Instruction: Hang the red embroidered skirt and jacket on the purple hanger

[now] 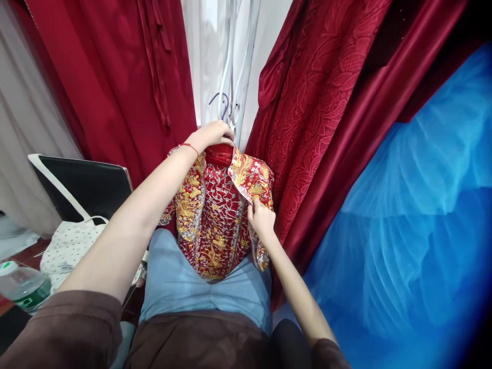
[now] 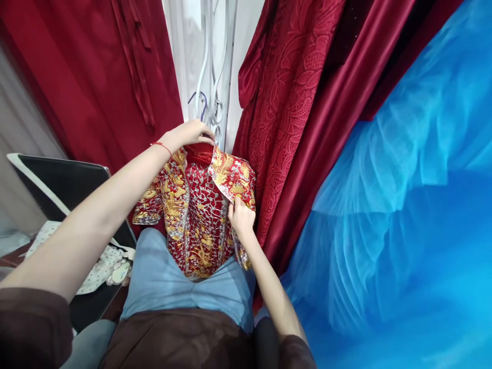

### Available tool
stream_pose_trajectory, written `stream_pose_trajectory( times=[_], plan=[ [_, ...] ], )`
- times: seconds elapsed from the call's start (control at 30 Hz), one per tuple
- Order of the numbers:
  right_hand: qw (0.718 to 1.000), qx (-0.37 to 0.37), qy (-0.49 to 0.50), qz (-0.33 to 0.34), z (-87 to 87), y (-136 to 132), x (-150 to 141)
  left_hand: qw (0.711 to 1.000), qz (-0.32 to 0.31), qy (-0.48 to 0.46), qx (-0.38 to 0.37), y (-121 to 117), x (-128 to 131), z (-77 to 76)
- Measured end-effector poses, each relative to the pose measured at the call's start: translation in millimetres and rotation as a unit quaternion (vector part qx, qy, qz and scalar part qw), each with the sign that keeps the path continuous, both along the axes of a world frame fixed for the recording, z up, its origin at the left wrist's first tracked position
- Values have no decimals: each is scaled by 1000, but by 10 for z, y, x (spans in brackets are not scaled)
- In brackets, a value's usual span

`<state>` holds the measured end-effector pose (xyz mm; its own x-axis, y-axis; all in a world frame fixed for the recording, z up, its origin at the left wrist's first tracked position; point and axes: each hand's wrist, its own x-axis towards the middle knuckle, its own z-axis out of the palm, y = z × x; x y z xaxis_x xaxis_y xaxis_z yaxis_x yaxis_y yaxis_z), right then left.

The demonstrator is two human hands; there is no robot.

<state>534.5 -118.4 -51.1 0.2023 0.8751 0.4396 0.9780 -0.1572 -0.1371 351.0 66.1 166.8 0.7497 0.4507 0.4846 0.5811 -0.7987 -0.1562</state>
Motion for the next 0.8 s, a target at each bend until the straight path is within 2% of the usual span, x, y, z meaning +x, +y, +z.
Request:
stream_pose_trajectory(
  times=[0.13,0.23,0.37,0.5,0.57,0.63,0.73,0.8],
  plan=[
    [1000,-5,25,-5,0,46,27,998,49,-33,19,64,72,-16],
    [998,-10,57,18,55,70,-53,994,93,-50,41,119,192,-54],
    [994,36,98,30,293,7,-298,986,151,-58,51,151,314,-91],
    [986,82,117,87,509,-93,-681,986,137,-77,58,164,329,-104],
    [981,88,124,124,497,-61,-882,987,130,-78,60,159,323,-104],
    [980,64,129,138,416,38,-1054,986,138,-74,62,137,325,-107],
    [984,-7,131,119,310,210,-1235,981,167,-65,71,92,336,-129],
    [984,-6,145,106,323,273,-1309,981,170,-54,82,82,338,-153]
  ],
)
